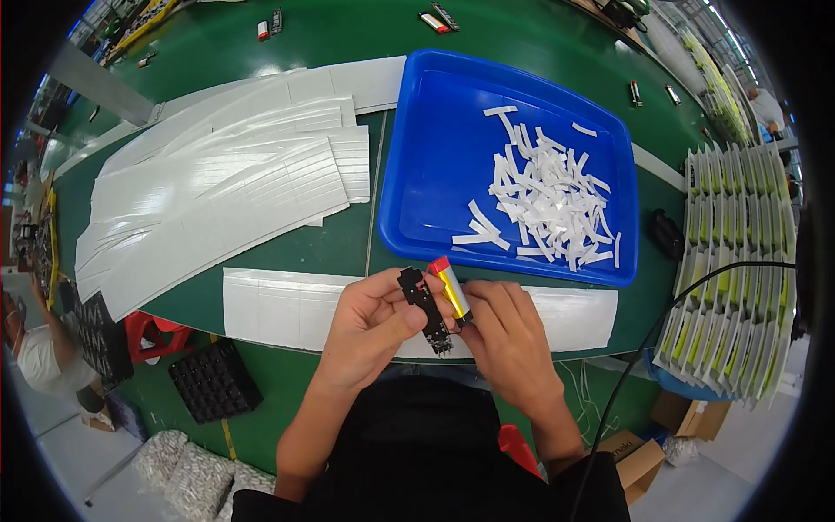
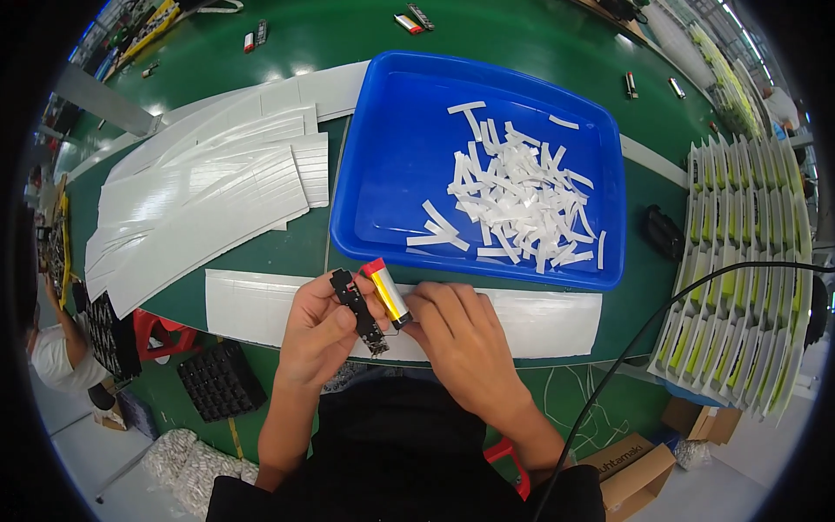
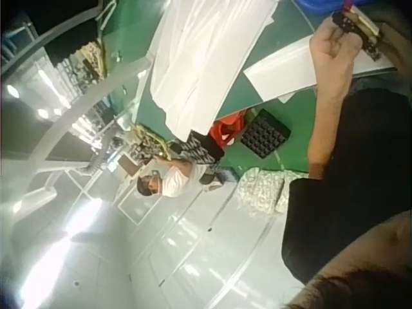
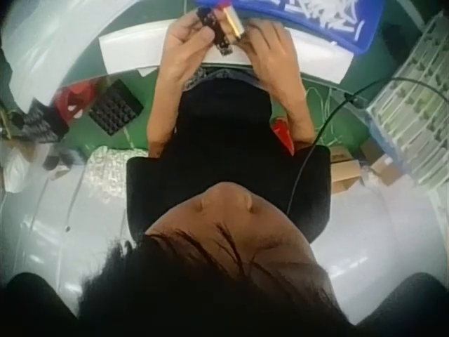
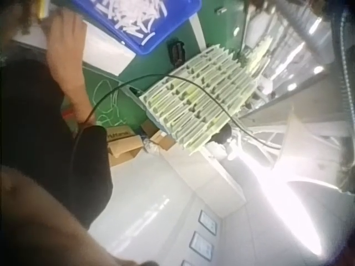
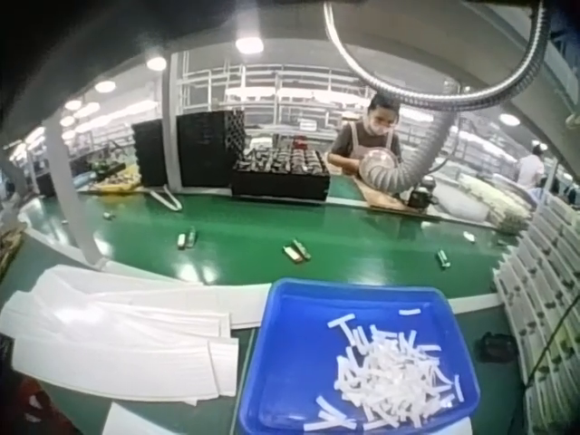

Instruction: The person assembles small electronic parts by hand, applying adhesive strips to circuit boards and connecting wires to electronic connectors.

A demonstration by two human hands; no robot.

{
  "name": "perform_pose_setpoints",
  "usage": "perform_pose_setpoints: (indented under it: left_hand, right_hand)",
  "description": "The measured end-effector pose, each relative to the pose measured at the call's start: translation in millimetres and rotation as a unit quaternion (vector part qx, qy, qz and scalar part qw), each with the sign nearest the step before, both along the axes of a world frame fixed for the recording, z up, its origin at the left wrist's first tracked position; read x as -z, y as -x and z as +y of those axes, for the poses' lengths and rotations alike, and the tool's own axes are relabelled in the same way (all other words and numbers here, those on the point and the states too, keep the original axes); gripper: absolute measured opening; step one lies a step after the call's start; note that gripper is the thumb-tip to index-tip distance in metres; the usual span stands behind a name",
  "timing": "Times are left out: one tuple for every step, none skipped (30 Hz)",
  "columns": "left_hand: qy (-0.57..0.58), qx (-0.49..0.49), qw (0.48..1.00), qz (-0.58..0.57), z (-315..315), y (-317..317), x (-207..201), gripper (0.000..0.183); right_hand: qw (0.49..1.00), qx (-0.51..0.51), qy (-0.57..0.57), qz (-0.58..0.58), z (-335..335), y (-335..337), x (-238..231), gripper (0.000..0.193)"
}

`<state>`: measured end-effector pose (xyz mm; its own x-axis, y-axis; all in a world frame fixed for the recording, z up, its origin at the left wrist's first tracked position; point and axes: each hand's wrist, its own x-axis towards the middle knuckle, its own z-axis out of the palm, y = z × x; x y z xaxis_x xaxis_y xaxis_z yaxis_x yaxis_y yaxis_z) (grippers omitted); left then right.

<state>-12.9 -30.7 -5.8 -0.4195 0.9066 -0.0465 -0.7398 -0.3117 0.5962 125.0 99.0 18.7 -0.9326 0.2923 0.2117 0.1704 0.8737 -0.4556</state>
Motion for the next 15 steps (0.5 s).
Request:
perform_pose_setpoints:
  left_hand:
    - [-0.001,0.004,1.000,-0.008,0.1,1.2,-0.8,0.030]
    - [-0.002,0.007,1.000,-0.015,0.4,2.0,-1.2,0.030]
    - [-0.002,0.009,1.000,-0.016,1.0,2.1,-0.7,0.030]
    - [0.005,0.010,1.000,-0.013,0.7,2.0,0.3,0.031]
    - [0.012,0.011,1.000,-0.011,0.2,2.1,0.8,0.031]
    - [0.013,0.010,1.000,-0.010,-0.9,2.3,0.8,0.031]
    - [0.016,0.010,1.000,-0.012,-0.4,2.0,0.7,0.031]
    - [0.019,0.011,1.000,-0.014,0.2,1.8,0.5,0.031]
    - [0.018,0.012,1.000,-0.014,0.8,1.9,0.3,0.031]
    - [0.015,0.013,1.000,-0.015,0.7,2.0,0.2,0.032]
    - [0.012,0.015,1.000,-0.016,0.8,2.0,0.0,0.032]
    - [0.012,0.015,1.000,-0.016,0.9,1.9,-0.3,0.032]
    - [0.020,0.023,1.000,-0.009,0.7,2.1,-1.0,0.032]
    - [0.028,0.031,0.999,-0.001,0.6,2.2,-1.6,0.032]
    - [0.028,0.030,0.999,-0.001,0.8,2.3,-2.0,0.032]
  right_hand:
    - [1.000,-0.005,0.019,-0.004,2.4,2.1,-3.7,0.034]
    - [1.000,-0.003,0.019,-0.005,4.7,3.3,-6.7,0.034]
    - [0.999,-0.010,0.037,-0.006,7.1,4.1,-9.5,0.033]
    - [0.998,-0.019,0.056,-0.005,8.8,5.0,-10.7,0.032]
    - [0.998,-0.020,0.057,-0.005,10.0,5.8,-11.2,0.032]
    - [0.997,-0.025,0.072,-0.009,10.9,6.4,-11.5,0.032]
    - [0.996,-0.027,0.087,-0.015,12.3,5.9,-12.4,0.033]
    - [0.996,-0.026,0.086,-0.015,13.1,5.3,-12.4,0.033]
    - [0.995,-0.026,0.097,-0.010,13.9,4.7,-11.9,0.031]
    - [0.994,-0.028,0.109,-0.004,14.4,4.2,-10.4,0.029]
    - [0.994,-0.028,0.109,-0.004,15.4,3.2,-8.2,0.029]
    - [0.991,-0.021,0.128,0.021,16.8,1.8,-5.5,0.025]
    - [0.988,-0.014,0.147,0.046,17.7,0.9,-4.0,0.021]
    - [0.988,-0.014,0.147,0.047,17.5,-0.2,-3.6,0.021]
    - [0.975,0.016,0.216,0.059,16.6,-2.1,-3.3,0.017]
